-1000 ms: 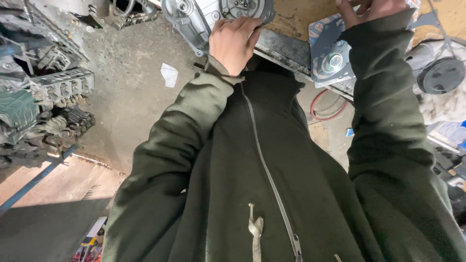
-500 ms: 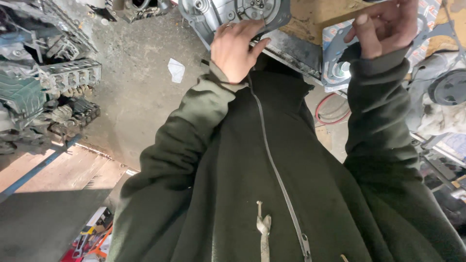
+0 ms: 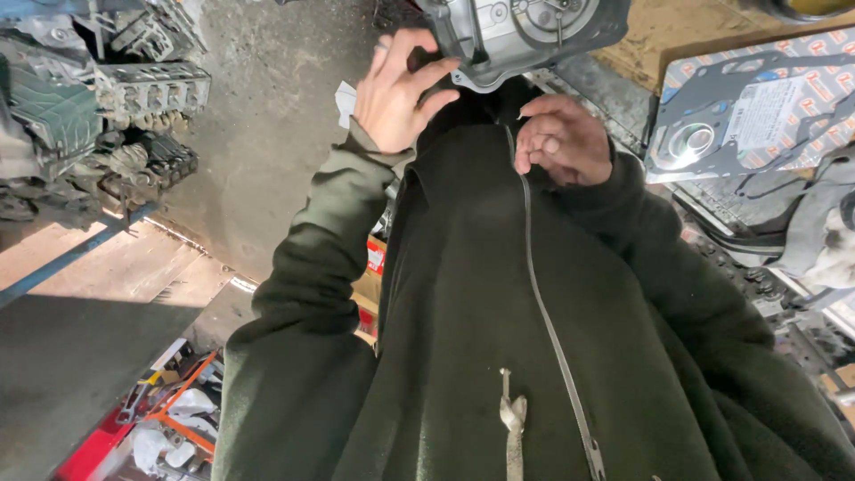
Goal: Applying sealant and preparing a gasket for an engine housing component.
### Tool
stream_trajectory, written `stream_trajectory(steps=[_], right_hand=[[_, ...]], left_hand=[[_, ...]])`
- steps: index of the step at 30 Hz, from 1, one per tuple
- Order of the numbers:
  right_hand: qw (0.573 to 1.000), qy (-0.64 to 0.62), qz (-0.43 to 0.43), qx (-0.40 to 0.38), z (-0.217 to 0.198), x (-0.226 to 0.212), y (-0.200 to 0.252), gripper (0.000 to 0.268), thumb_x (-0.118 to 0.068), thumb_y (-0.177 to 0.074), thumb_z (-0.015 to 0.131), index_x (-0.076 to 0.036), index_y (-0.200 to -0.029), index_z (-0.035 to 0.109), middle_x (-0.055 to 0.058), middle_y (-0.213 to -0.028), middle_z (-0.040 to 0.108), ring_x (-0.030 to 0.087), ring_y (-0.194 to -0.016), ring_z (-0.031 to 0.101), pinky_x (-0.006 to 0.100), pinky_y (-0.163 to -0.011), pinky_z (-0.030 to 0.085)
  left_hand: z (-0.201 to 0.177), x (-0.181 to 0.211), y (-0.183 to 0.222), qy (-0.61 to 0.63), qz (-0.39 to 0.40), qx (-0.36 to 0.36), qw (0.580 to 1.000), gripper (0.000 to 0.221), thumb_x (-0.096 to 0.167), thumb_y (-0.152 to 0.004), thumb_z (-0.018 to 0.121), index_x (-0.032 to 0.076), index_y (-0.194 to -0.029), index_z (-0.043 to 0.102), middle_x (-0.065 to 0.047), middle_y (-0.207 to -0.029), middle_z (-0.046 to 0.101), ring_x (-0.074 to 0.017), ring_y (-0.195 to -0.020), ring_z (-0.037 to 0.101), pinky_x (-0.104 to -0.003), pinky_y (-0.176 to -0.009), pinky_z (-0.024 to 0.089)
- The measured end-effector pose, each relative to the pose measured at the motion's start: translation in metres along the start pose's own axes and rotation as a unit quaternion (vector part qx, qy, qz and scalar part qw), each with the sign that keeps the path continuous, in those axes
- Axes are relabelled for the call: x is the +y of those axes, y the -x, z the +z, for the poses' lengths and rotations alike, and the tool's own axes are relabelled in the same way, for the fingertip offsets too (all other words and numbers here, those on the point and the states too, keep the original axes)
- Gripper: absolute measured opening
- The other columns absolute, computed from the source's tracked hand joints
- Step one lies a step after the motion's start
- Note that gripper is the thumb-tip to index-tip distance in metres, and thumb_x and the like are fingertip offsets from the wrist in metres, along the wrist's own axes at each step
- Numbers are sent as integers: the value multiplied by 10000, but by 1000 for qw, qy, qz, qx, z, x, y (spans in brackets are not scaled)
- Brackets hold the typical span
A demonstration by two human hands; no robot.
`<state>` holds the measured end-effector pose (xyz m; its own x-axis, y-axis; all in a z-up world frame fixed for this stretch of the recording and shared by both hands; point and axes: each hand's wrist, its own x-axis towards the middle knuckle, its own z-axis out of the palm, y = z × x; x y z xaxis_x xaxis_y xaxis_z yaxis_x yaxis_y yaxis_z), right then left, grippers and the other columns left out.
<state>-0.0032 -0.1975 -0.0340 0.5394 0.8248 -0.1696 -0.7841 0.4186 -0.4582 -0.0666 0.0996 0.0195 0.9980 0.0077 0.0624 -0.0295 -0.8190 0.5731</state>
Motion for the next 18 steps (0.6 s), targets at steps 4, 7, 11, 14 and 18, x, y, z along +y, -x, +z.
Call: stream_trajectory(steps=[4,7,11,14,18], right_hand=[[996,80,23,10,-16,2,10,436,-82,-1051,633,48,-1441,489,177,-1038,677,237,-890,679,337,-818,532],[994,110,20,13,-16,1,16,405,-87,-1057,615,52,-1422,506,174,-1033,675,239,-883,684,319,-811,528],[989,142,30,-1,-13,4,22,407,-103,-1047,633,49,-1402,503,169,-1050,677,231,-889,678,342,-877,535],[985,167,25,21,-11,16,26,428,-137,-1061,626,52,-1428,515,178,-1015,684,216,-872,663,292,-813,485],[986,161,-21,27,-4,31,7,452,-152,-1067,617,33,-1450,463,164,-1148,658,230,-968,675,371,-881,550]], left_hand=[[10,-10,-8,-5,46,-5,999,292,248,-912,866,155,-1173,772,-32,-1264,531,-289,-1091,531,-400,-877,518],[15,-15,-9,-25,81,4,996,263,261,-917,856,163,-1150,782,-11,-1264,537,-284,-1113,532,-397,-904,526],[16,-24,-8,-40,118,3,992,273,228,-919,818,155,-1181,791,-9,-1288,559,-265,-1162,544,-394,-922,522],[10,-24,-8,-38,133,-12,990,284,282,-934,843,156,-1182,784,11,-1276,574,-242,-1172,552,-395,-913,527],[10,-46,-31,-36,222,-54,973,281,212,-909,802,108,-1165,749,4,-1274,586,-245,-1165,560,-389,-930,535]])
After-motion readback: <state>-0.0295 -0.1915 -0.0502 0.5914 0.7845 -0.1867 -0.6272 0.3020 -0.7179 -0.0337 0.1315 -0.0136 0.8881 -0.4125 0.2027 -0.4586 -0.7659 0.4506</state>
